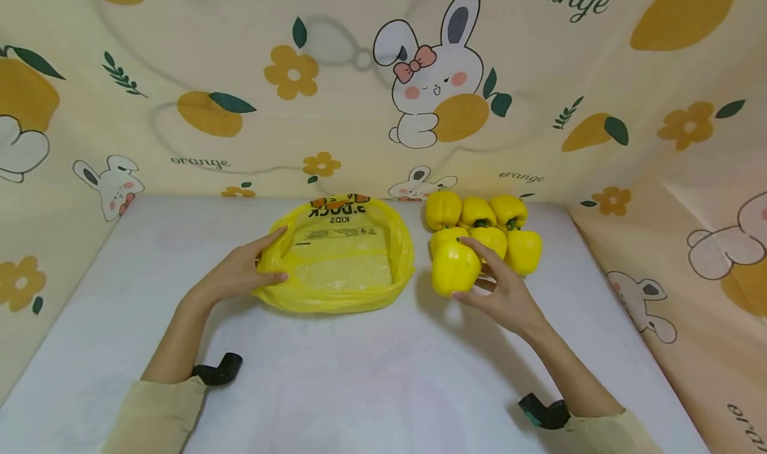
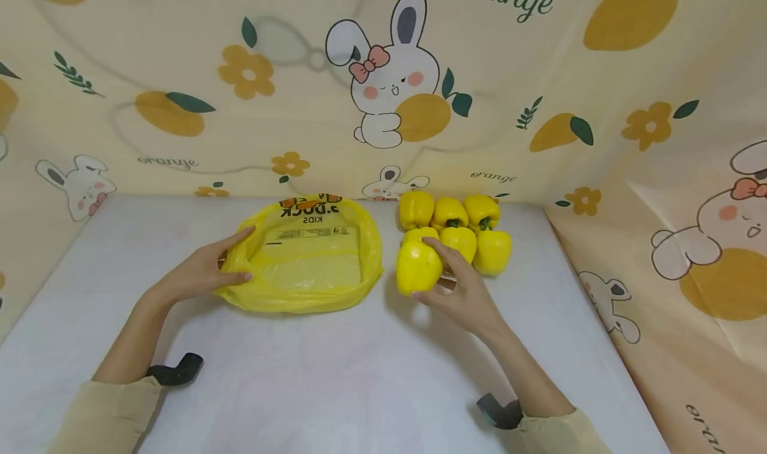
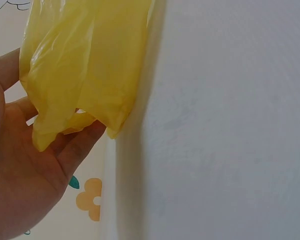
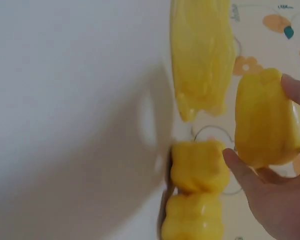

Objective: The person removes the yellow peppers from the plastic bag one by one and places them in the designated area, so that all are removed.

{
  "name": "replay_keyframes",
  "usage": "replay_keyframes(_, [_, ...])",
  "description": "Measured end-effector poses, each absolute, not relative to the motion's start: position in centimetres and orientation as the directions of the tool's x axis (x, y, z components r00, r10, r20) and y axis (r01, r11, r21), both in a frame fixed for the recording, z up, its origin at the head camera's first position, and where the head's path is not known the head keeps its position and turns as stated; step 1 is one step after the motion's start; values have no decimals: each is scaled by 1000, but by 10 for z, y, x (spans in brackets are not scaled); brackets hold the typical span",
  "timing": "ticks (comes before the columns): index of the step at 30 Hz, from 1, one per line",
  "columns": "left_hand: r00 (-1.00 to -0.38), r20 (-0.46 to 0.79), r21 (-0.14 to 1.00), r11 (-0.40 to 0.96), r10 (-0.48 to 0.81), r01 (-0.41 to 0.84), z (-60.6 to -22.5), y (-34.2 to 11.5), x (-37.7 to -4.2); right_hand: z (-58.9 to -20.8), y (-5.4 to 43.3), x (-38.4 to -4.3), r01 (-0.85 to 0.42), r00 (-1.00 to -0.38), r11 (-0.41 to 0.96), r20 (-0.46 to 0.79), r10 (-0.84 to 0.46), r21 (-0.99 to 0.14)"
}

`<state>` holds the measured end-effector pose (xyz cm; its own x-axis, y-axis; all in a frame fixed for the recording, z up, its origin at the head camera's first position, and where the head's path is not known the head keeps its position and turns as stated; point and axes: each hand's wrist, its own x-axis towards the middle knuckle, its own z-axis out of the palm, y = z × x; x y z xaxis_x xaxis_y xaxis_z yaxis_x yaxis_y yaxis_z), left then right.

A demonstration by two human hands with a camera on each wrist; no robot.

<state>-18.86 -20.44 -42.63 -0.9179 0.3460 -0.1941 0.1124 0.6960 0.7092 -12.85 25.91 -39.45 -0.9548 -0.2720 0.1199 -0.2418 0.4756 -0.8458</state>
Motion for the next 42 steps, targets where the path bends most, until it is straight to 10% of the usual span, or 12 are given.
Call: replay_keyframes(42, [-911,-214,715,692,352,100,-427,-199,-188,-429,305,-112,-230,-955,665,32,-296,-710])
